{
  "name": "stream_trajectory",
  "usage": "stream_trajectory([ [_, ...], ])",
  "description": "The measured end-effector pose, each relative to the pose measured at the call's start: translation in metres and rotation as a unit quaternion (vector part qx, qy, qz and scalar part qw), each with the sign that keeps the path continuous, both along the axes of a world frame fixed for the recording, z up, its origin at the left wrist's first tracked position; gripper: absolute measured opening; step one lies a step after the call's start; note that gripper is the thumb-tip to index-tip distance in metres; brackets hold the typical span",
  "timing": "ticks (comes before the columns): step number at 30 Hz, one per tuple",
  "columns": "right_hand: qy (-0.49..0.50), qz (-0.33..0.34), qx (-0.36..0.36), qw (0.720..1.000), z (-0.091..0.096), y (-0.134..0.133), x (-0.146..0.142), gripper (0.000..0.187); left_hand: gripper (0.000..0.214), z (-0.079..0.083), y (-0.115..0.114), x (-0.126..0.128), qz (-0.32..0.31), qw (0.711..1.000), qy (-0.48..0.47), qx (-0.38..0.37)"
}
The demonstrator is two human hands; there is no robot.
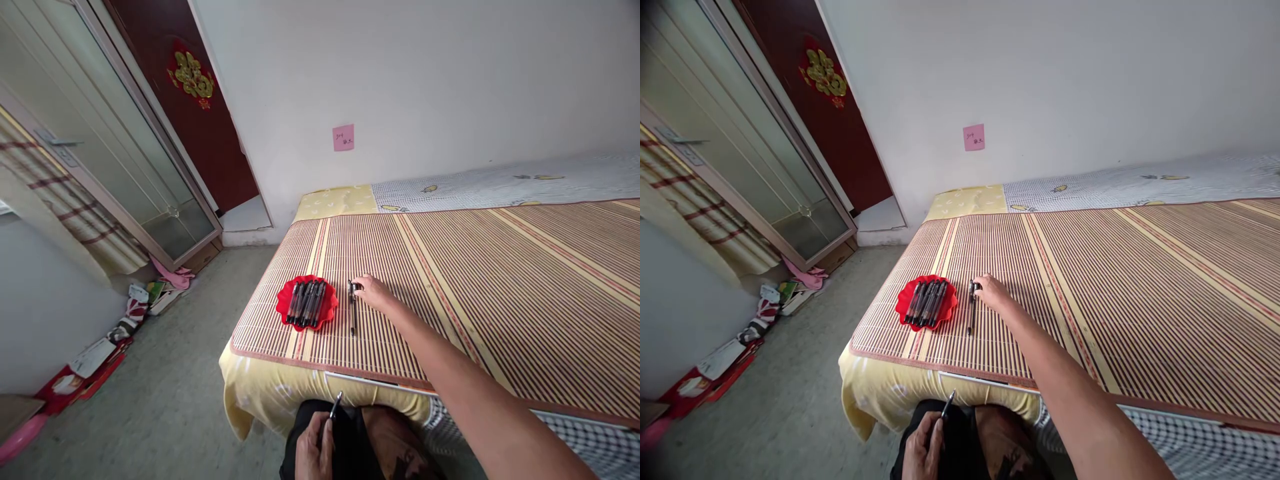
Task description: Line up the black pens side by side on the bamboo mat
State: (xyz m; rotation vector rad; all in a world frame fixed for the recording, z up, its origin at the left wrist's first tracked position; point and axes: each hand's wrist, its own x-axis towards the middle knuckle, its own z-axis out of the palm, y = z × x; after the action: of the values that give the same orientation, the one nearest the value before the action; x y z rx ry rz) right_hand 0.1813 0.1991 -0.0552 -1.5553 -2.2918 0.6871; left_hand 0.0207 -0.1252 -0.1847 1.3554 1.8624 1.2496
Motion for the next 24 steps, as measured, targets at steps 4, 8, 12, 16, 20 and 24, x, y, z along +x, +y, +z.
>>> stream_trajectory([
  [4,0.008,0.000,0.001,1.000,0.001,0.000,0.000,0.035,0.048,0.003,0.000,0.000,-0.001,1.000,-0.002,-0.012],
  [8,0.025,-0.006,0.001,1.000,0.000,-0.001,0.001,0.036,0.049,0.003,0.001,0.000,0.001,1.000,-0.003,-0.013],
  [12,0.056,-0.023,0.009,0.998,-0.001,0.001,0.004,0.035,0.047,-0.001,0.001,0.000,0.002,1.000,0.004,0.003],
  [16,0.108,-0.042,0.024,0.993,0.006,-0.005,0.012,0.034,0.046,-0.003,0.003,-0.002,0.002,1.000,0.017,0.007],
  [20,0.170,-0.035,0.019,0.985,0.012,-0.046,0.026,0.034,0.049,0.007,0.003,-0.004,-0.021,1.000,0.015,-0.012],
  [24,0.292,0.003,-0.050,0.955,0.005,-0.127,0.036,0.033,0.049,0.025,-0.001,-0.003,-0.026,0.998,-0.052,-0.025],
])
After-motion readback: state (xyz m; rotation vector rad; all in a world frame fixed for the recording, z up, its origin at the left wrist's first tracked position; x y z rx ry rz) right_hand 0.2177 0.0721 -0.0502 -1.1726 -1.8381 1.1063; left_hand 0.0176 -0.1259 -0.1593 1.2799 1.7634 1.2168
